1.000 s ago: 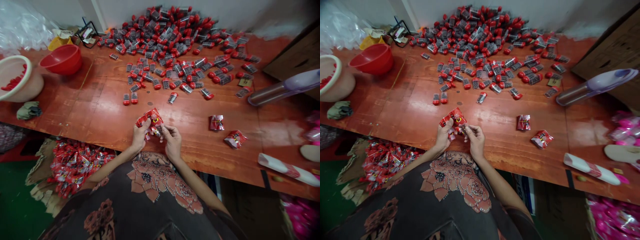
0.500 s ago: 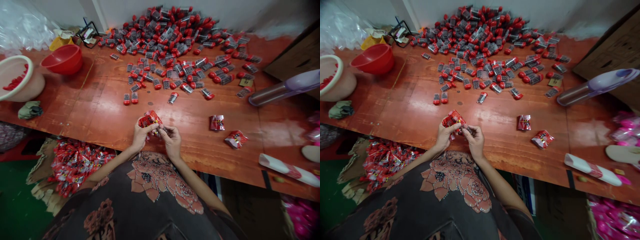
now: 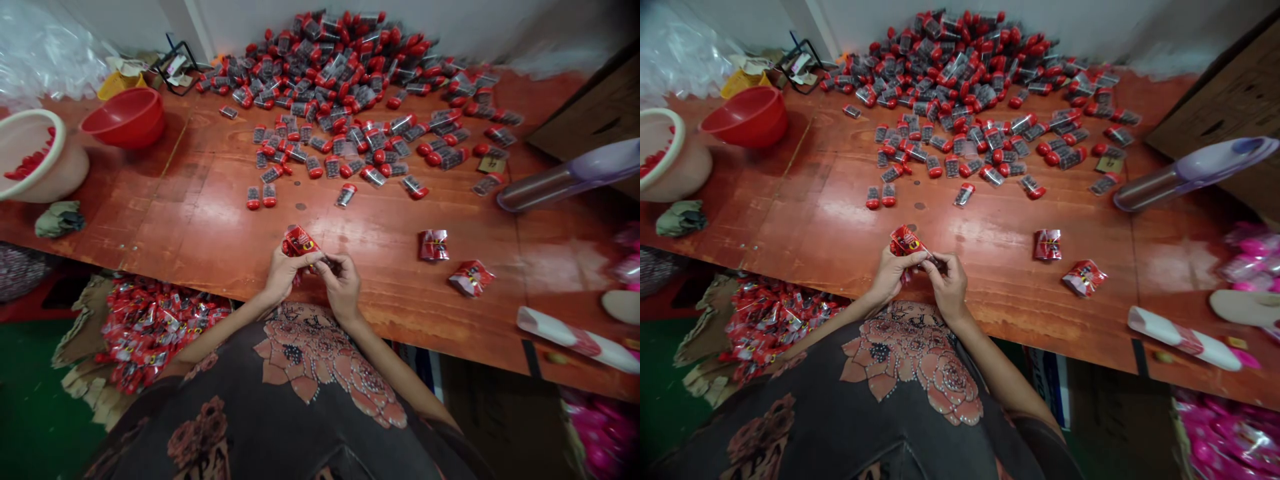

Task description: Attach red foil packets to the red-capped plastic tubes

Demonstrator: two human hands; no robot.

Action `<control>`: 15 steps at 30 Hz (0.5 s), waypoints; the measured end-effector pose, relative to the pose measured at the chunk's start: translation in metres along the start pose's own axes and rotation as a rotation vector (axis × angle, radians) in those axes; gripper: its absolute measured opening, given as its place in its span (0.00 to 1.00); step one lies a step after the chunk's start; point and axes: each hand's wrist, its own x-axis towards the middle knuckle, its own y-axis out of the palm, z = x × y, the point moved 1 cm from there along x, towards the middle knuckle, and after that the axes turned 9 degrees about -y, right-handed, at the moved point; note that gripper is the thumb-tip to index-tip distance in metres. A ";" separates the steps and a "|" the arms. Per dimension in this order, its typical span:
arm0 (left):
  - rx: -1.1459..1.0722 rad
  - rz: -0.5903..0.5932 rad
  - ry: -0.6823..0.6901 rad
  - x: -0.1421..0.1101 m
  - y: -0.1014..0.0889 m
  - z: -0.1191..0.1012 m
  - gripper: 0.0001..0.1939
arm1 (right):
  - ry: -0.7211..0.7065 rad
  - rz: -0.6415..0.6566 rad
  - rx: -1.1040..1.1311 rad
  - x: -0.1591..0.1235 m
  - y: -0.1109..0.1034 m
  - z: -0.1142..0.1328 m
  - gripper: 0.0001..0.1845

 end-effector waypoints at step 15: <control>-0.046 0.016 -0.004 0.004 -0.016 -0.004 0.19 | 0.237 0.119 0.244 0.012 -0.007 0.012 0.16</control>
